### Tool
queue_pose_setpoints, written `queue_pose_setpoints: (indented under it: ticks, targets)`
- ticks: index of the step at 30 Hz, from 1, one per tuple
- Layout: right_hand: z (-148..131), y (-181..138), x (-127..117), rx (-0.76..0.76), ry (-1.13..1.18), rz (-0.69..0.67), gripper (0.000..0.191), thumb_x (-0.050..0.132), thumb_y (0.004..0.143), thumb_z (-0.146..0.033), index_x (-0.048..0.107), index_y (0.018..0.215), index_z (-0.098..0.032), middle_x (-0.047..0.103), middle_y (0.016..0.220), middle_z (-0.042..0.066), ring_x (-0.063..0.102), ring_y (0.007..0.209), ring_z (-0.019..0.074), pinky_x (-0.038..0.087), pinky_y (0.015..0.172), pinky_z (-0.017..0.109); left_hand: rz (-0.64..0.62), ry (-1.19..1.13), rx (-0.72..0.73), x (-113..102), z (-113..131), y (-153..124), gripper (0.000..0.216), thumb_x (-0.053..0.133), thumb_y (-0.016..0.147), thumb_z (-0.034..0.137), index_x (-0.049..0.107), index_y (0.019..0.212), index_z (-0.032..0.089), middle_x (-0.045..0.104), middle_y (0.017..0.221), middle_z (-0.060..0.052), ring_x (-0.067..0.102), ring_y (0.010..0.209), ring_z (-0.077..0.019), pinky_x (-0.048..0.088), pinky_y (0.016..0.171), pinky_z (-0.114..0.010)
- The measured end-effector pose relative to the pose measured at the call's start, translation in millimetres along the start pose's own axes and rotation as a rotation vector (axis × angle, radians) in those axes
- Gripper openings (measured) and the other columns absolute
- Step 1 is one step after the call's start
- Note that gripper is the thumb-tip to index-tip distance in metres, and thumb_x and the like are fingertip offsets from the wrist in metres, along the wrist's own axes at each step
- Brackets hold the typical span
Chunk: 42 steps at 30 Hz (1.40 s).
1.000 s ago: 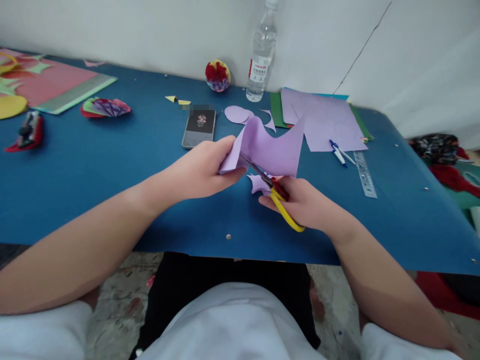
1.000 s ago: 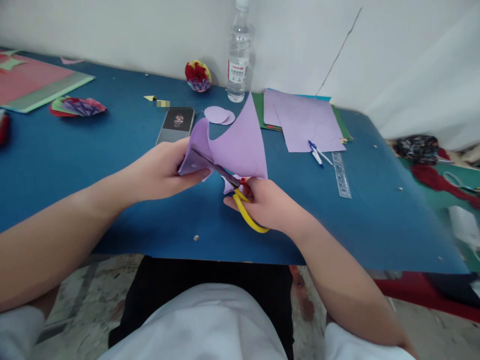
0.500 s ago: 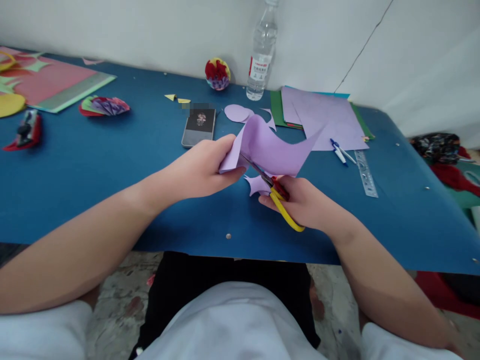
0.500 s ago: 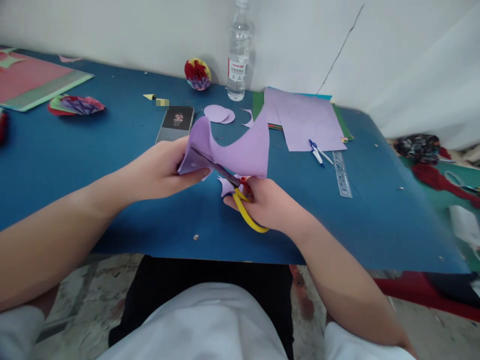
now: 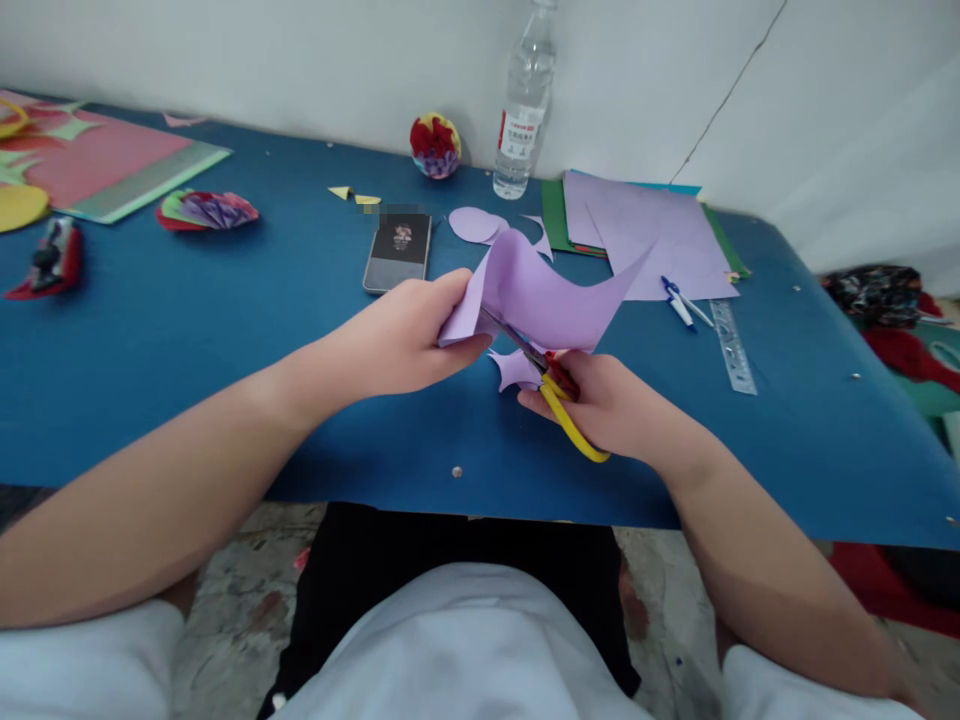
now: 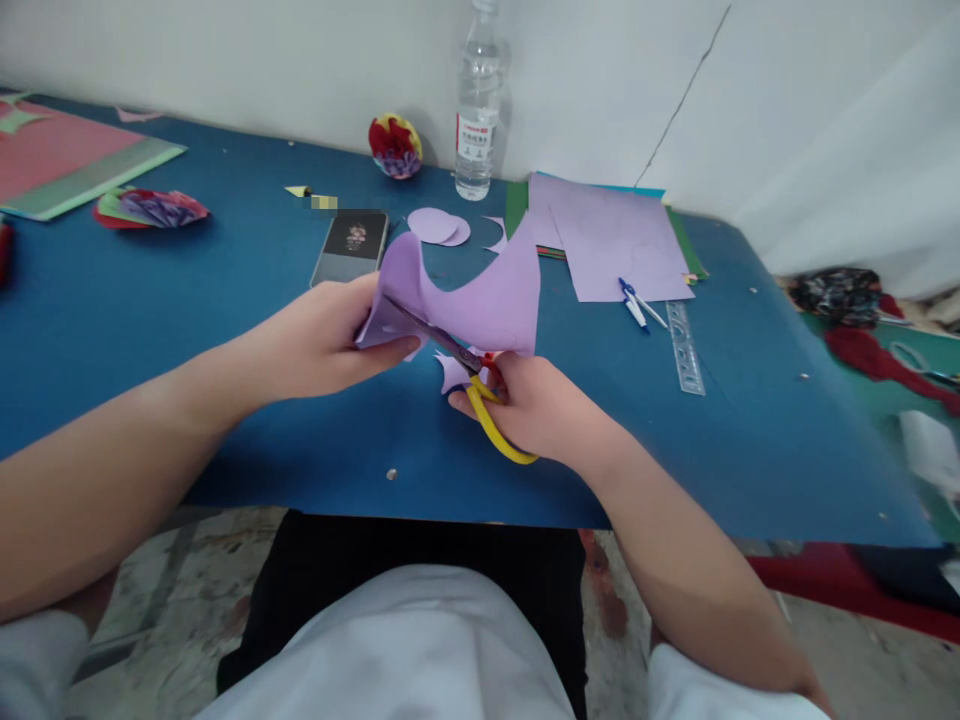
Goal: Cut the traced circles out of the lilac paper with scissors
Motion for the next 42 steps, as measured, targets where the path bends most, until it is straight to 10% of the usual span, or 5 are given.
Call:
queue_pose_setpoints:
  ticks: [42]
  targets:
    - [-2.7,-2.2,-5.2,0.013,-0.138,-0.007,0.042,0.066,0.092,-0.062,0.051,0.087,-0.024,0.067,0.078,0.004,0.059,0.066,0.0206,0.039,0.058,0.032,-0.080,0.080,-0.037,4.2,0.7,2.1,0.036,0.058,0.094,0.052,0.061,0.115,0.023,0.073,0.090,-0.006,0.069,0.078,-0.0283,0.041,0.063,-0.035]
Point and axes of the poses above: each hand's wrist, its own y-axis towards the middle knuckle, its own x-axis out of the palm, z = x × y, the point moved 5 cm from there along y, towards the middle knuckle
